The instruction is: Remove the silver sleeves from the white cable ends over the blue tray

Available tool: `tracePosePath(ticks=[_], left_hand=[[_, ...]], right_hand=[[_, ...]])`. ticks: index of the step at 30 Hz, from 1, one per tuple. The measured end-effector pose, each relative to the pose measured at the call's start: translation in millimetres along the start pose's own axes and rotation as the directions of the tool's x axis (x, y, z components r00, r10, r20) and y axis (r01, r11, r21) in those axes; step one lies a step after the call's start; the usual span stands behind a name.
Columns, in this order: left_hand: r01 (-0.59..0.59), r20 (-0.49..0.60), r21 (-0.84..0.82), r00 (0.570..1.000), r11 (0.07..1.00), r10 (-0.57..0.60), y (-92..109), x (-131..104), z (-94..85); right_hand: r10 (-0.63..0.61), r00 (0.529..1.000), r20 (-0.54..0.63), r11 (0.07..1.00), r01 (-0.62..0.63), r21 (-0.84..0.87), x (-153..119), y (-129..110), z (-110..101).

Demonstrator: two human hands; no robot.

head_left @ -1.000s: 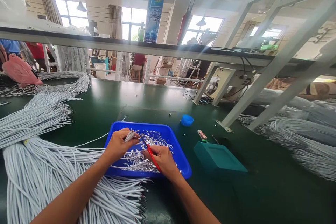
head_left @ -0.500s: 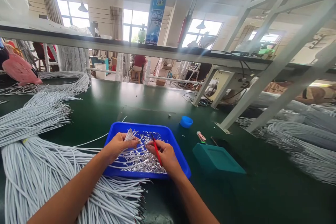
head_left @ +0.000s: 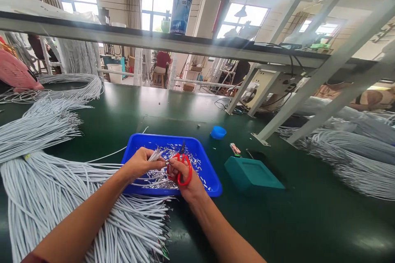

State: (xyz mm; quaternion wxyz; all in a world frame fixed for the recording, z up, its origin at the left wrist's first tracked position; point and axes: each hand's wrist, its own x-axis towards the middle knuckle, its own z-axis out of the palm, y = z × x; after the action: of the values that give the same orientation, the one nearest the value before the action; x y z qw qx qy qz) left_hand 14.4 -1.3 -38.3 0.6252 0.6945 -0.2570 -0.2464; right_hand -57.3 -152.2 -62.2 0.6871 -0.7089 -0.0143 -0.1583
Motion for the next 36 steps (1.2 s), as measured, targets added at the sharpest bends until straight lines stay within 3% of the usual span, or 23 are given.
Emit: tracePosePath(ticks=[4,6,8,11,12,14,16,18,21,24,27,30,32,36], left_hand=[[0.118,-0.075,-0.016,0.99,0.993,-0.119,0,1,3.2],[0.143,-0.081,-0.043,0.986,0.989,-0.146,-1,2,3.5],[0.129,-0.055,-0.059,0.99,0.99,-0.132,-3,2,2.1],[0.125,-0.01,-0.076,0.992,0.989,-0.127,-4,1,-1.8],[0.133,-0.001,-0.084,0.991,0.988,-0.134,-4,0,-3.0],[0.149,0.012,-0.107,0.989,0.983,-0.149,-5,0,-4.5],[0.148,0.028,-0.106,0.989,0.983,-0.146,-5,-1,-5.0],[0.119,0.065,-0.074,0.991,0.99,-0.114,-5,-2,-5.0],[0.067,0.116,0.002,0.991,0.998,-0.067,-4,-3,-5.9],[0.084,0.077,0.077,0.993,0.994,-0.09,0,-4,-9.2],[0.107,-0.083,0.177,0.992,0.978,-0.094,6,-5,-11.8],[0.093,-0.202,0.249,0.978,0.964,-0.042,9,-9,-10.8],[0.05,-0.205,0.138,0.979,0.989,-0.021,8,-13,-8.8],[-0.002,-0.209,-0.198,0.977,0.98,-0.041,2,-20,-6.1]], right_hand=[[-0.242,0.968,-0.066,0.95,0.222,-0.221,0,-2,-2],[-0.29,0.949,-0.121,0.939,0.258,-0.227,4,-4,-6],[-0.262,0.94,-0.218,0.959,0.229,-0.165,13,-6,-15],[-0.094,0.942,-0.322,0.995,0.103,0.009,22,-6,-29],[-0.048,0.95,-0.309,0.998,0.056,0.017,23,-5,-32],[-0.049,0.978,-0.202,0.992,0.025,-0.123,20,-5,-31],[-0.136,0.99,-0.027,0.934,0.119,-0.337,14,-7,-23],[-0.249,0.965,0.084,0.845,0.259,-0.467,8,-9,-12],[-0.335,0.939,0.081,0.786,0.326,-0.525,2,-8,1],[-0.245,0.969,0.011,0.876,0.227,-0.425,1,-3,5],[-0.048,0.998,-0.039,0.98,0.04,-0.193,3,2,6],[0.101,0.994,-0.029,0.995,-0.101,-0.004,6,2,5],[0.111,0.994,0.023,0.993,-0.11,-0.034,8,0,1],[0.013,0.986,0.166,0.941,0.044,-0.335,9,-3,-10]])
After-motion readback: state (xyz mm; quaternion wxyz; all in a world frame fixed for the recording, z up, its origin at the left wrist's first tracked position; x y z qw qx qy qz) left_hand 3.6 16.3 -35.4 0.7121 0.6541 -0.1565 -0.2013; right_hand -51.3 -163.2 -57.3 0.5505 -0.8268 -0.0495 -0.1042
